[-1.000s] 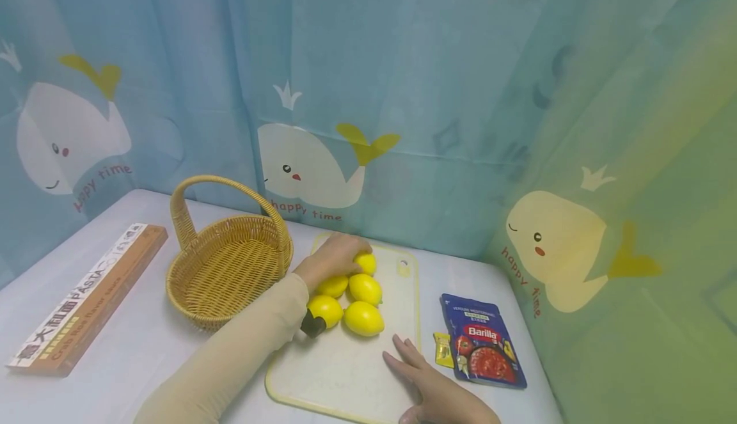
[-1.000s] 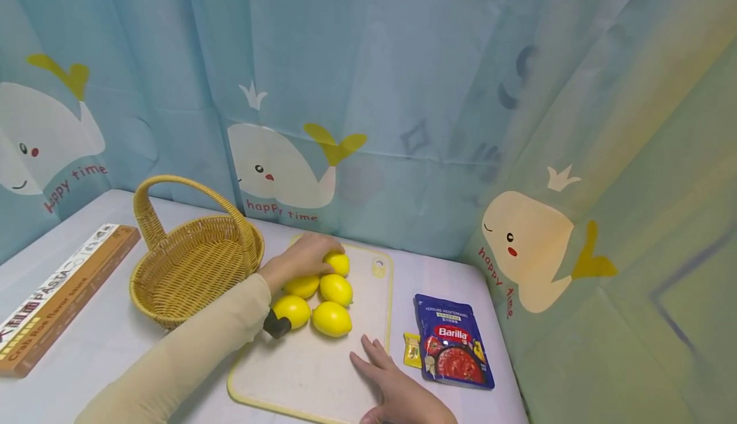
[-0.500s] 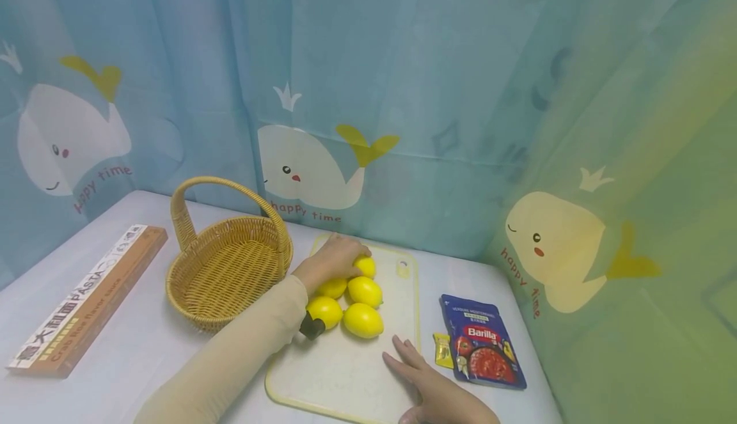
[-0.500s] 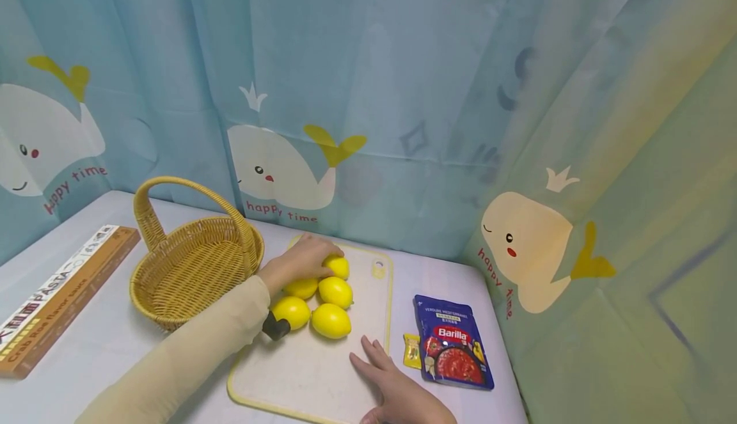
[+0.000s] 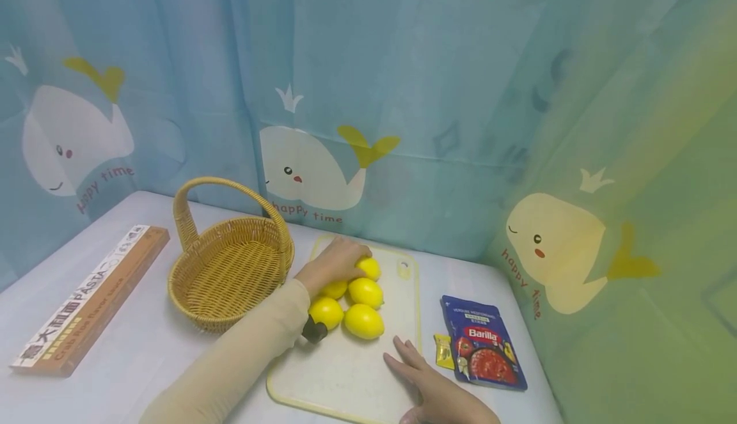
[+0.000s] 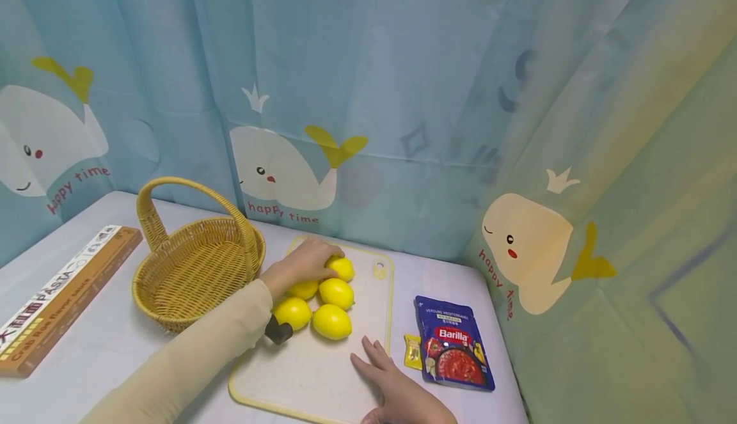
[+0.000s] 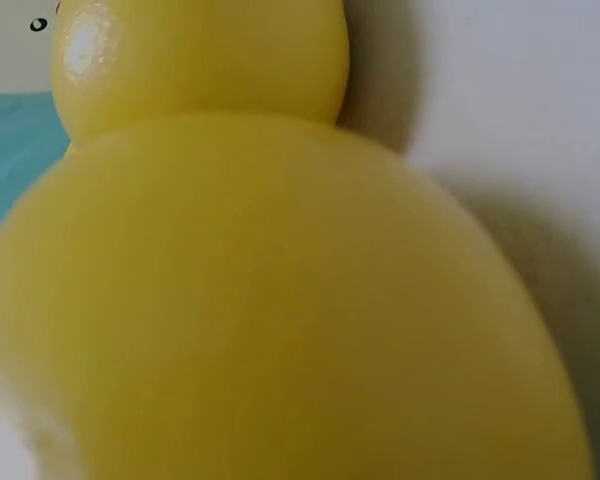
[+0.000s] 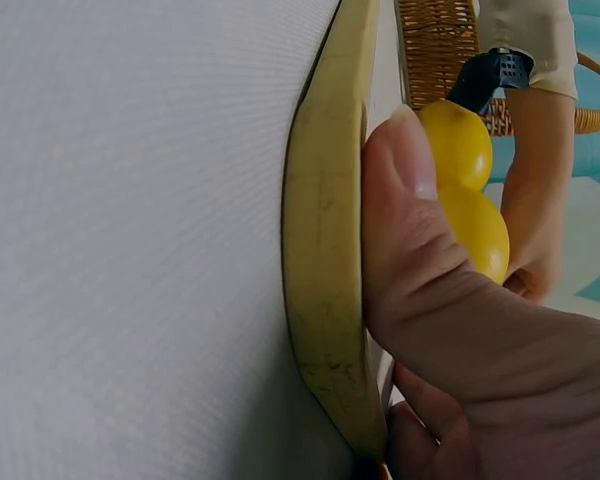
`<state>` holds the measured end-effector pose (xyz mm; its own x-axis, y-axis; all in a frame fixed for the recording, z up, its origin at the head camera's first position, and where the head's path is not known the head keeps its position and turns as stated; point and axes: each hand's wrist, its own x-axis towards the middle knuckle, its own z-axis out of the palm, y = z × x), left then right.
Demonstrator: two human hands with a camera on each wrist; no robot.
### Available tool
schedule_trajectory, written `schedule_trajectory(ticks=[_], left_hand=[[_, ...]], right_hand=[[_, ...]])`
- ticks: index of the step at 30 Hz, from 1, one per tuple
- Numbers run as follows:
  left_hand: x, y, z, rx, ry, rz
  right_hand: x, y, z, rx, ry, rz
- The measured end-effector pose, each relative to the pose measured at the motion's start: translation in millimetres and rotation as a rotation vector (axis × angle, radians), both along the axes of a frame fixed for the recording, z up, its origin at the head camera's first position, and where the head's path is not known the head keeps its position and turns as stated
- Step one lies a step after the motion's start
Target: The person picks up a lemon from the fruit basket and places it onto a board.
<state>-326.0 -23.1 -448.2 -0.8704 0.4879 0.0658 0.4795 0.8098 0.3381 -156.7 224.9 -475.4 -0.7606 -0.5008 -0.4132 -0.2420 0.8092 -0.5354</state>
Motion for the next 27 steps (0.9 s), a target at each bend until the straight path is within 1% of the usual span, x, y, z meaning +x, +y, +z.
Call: schedule_trajectory(ticks=[3, 8, 12, 16, 18, 22, 24, 27], left_hand=[[3.5, -2.1, 0.3, 0.003, -0.013, 0.007], [8.5, -6.0, 4.1, -0.017, 0.001, -0.005], [12.0, -8.9, 6.0, -0.020, 0.005, -0.008], [16.0, -11.7, 6.9, -0.004, 0.004, -0.003], [18.9, -13.1, 9.1, 0.010, 0.012, -0.004], [25.9, -16.1, 17.8, 0.011, 0.029, -0.006], [30.0, -17.5, 21.8, 0.002, 0.031, -0.004], [39.4, -20.5, 27.0, -0.004, 0.036, -0.006]], right_hand=[[2.4, -2, 1.0, -0.010, -0.010, -0.003], [5.4, -3, 1.0, -0.012, -0.019, -0.014], [6.6, -2, 0.8, -0.010, -0.009, -0.007], [6.2, 0, 3.0, -0.009, 0.039, 0.038], [5.4, 1, 4.3, -0.018, 0.070, 0.065], [3.5, 2, 6.4, -0.039, 0.115, 0.095], [3.1, 2, 7.0, -0.031, 0.130, 0.102], [3.6, 2, 8.0, -0.001, 0.154, 0.108]])
